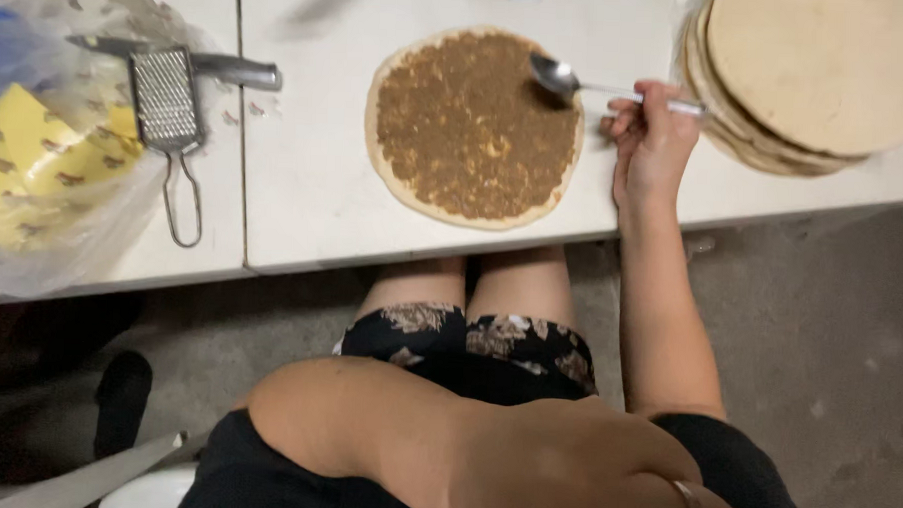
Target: The person spreads a meat mixture evenly over a round flatbread using a spoon, then cuts pieces from a block of cheese and grates the cheese over the meat topping with a hand grater. They then take cooked meat and onions from a plastic container and add it onto the flatbread with a knife.
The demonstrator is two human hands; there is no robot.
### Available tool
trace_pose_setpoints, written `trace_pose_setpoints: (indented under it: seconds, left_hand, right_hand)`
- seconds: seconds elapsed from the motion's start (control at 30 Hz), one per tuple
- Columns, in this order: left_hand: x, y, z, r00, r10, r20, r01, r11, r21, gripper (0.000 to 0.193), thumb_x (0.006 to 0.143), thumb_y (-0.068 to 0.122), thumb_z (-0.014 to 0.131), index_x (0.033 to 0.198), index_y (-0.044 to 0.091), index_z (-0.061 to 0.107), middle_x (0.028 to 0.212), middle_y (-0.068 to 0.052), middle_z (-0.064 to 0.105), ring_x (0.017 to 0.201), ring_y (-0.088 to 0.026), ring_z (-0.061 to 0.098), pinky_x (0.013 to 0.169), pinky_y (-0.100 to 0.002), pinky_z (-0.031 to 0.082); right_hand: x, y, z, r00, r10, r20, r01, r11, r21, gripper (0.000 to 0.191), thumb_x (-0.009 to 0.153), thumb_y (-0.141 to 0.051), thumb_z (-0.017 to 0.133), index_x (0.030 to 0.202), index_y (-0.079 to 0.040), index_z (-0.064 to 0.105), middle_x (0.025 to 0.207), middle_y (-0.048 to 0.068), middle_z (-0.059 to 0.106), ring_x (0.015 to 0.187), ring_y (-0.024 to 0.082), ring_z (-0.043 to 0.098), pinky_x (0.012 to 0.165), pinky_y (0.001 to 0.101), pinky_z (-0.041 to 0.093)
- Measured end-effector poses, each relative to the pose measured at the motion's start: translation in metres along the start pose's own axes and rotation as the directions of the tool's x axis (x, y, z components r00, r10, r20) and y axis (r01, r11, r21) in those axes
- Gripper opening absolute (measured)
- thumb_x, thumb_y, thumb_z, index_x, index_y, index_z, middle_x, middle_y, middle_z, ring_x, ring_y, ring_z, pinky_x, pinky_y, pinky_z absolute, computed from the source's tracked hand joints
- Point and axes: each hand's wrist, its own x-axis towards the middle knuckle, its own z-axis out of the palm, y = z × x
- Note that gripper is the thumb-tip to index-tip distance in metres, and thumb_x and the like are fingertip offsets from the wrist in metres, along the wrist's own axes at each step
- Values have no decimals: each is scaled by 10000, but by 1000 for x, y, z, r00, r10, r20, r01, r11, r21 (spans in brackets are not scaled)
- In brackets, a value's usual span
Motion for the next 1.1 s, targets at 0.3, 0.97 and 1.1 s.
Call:
trace_pose_setpoints:
  seconds: [0.3, 0.97, 1.1]
  left_hand:
    - [51, 41, -7, 812, -508, -287, 526, 850, -17, 244, 1082, 173, 514, 1102, 39, 717, 982, -85, 752, 835, -186, 730, 805, -292, 563]
    - [-59, -110, -184, 716, -362, -598, 693, 256, 674, 791, 976, 466, 684, 1478, -92, 431, 1544, -317, 409, 1505, -472, 241, 1234, -593, 131]
    - [-63, -114, -181, 706, -375, -601, 701, 254, 666, 746, 1005, 447, 653, 1475, -98, 455, 1547, -308, 423, 1530, -468, 207, 1246, -606, 105]
  right_hand:
    - [-7, -10, 16, 1000, -5, -17, 5, 1000, 2, 165, 1108, -138, 571, 1125, 26, 586, 890, 192, 706, 679, 179, 631, 728, 359, 594]
    - [-44, -4, 60, 883, -119, 454, 386, 736, -557, 165, 1171, -126, 505, 1120, -2, 602, 957, 98, 675, 837, 138, 614, 770, 269, 509]
    - [-44, -18, 72, 855, -152, 496, 499, 507, -703, 236, 1175, -121, 508, 1056, 13, 662, 934, 91, 681, 797, 131, 640, 711, 270, 510]
